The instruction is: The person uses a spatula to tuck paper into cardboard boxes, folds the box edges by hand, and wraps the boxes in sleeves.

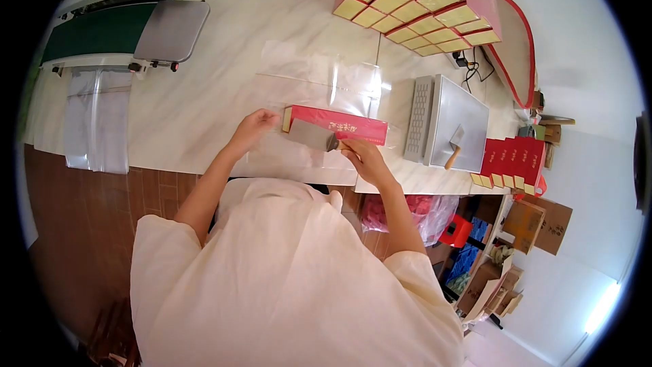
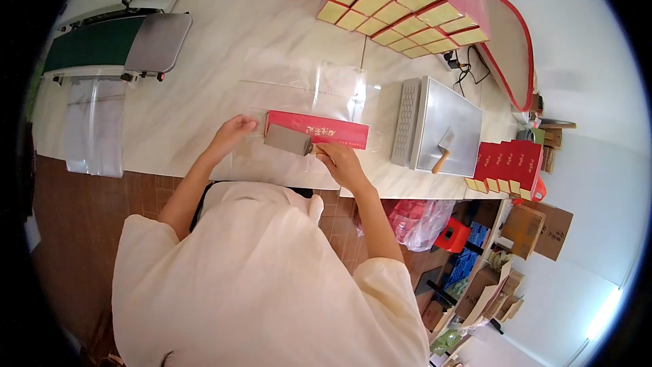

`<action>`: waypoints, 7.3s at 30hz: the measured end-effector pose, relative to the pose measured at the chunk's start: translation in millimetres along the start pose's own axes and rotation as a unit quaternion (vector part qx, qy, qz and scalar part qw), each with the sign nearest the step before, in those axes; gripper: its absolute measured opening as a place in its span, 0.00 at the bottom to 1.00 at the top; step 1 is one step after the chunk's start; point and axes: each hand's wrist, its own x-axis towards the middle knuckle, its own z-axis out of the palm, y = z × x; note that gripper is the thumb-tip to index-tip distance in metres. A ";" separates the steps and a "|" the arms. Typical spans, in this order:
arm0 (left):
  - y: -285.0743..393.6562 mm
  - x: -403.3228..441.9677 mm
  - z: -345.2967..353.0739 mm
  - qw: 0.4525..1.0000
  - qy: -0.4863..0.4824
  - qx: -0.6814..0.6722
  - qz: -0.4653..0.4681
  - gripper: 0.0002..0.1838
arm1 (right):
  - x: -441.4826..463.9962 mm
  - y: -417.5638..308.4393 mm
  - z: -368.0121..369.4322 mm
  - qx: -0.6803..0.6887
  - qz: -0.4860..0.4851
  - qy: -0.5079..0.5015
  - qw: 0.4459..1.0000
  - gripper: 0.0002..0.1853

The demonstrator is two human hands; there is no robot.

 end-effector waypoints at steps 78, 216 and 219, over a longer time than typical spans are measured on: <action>-20.3 24.4 11.3 0.996 0.005 -0.090 0.001 0.11 | -5.8 -84.0 112.1 -0.102 0.294 0.039 0.949 0.13; -46.5 -3.8 27.5 0.923 0.322 -0.205 -0.053 0.31 | 23.1 65.8 1.0 -0.086 -0.075 0.109 0.987 0.48; -74.6 5.2 33.9 0.894 0.330 -0.291 -0.089 0.28 | 45.8 45.7 25.1 -0.153 -0.094 0.052 0.982 0.50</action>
